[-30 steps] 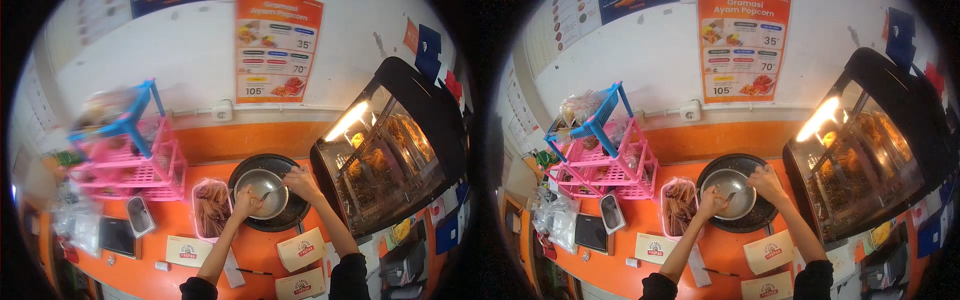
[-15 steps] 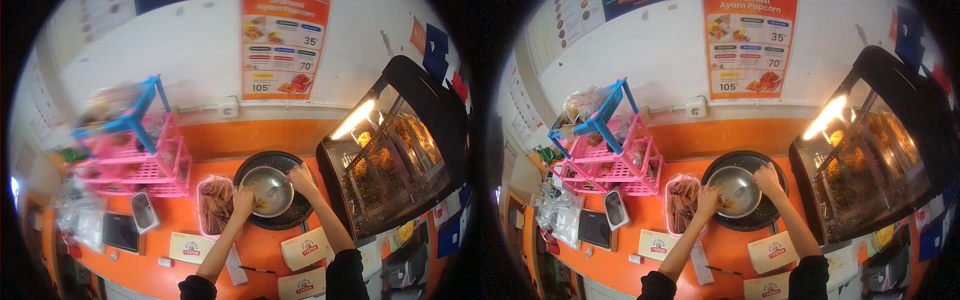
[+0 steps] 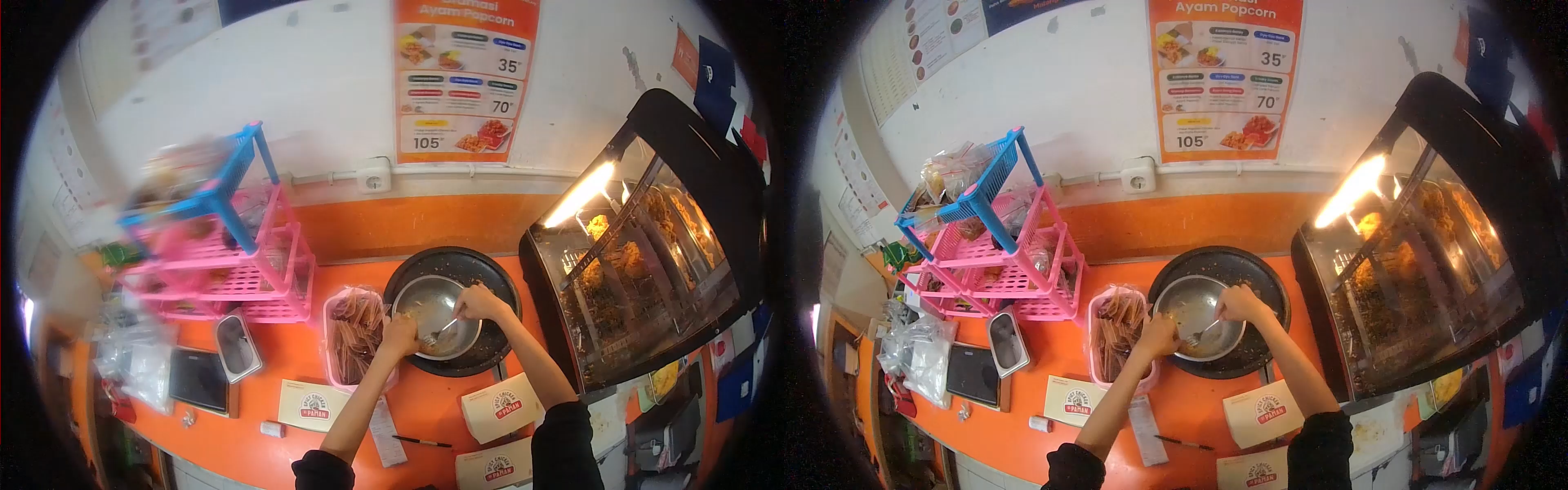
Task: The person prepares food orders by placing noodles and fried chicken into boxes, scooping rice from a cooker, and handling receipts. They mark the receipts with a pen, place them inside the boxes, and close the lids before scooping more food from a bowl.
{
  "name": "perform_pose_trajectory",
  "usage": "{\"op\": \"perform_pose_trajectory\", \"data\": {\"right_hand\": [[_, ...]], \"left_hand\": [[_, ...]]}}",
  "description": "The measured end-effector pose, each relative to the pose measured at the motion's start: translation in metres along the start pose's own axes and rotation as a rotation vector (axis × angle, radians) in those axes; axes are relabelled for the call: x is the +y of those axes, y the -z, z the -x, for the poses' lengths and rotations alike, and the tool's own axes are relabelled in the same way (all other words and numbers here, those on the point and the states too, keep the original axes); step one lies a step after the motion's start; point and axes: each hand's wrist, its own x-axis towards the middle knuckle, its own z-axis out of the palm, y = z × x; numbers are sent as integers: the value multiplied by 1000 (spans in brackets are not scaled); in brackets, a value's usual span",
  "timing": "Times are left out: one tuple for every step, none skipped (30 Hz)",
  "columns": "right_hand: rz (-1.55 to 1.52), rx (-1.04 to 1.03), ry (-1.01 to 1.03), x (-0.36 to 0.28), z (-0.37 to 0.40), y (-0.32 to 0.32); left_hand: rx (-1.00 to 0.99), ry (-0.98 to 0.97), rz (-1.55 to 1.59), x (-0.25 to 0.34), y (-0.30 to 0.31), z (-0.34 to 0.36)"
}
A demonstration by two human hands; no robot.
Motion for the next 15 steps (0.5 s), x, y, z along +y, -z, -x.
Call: {"op": "perform_pose_trajectory", "data": {"right_hand": [[-56, -43, -7, 3, -2, -1], [-113, -86, -14, 5, -4, -1], [-180, -113, -7, 7, -4, -1], [-248, -141, 0, 8, -4, 0], [-315, -169, 7, 9, -4, 1], [-329, -167, 29, 10, -3, 2], [-343, -167, 50, 11, -3, 3], [-358, -167, 73, 12, -2, 3], [-383, -168, 98, 15, -2, 3], [-407, -169, 125, 20, -3, 4], [-431, -171, 152, 25, -3, 5], [-450, -212, 125, 30, -3, 8], [-447, -207, 131, 31, -1, 16], [-443, -202, 139, 27, 2, 30], [-441, -200, 147, 22, 6, 46]], "left_hand": [[-17, -16, 53, -3, -1, 0], [-33, -33, 106, -8, -3, 0], [-50, -50, 159, -12, -4, 0], [-54, -54, 188, -12, 1, 3], [-57, -58, 217, -10, 12, 9], [-61, -61, 247, -9, 20, 15], [47, -91, 320, -12, 21, 21], [155, -120, 392, -16, 20, 28], [266, -146, 463, -19, 21, 34], [329, -101, 513, -17, 27, 40], [393, -54, 563, -13, 37, 50], [458, -7, 612, -9, 47, 59], [505, 42, 676, -4, 55, 71], [554, 91, 738, 2, 61, 84], [602, 144, 801, 3, 60, 93]]}}
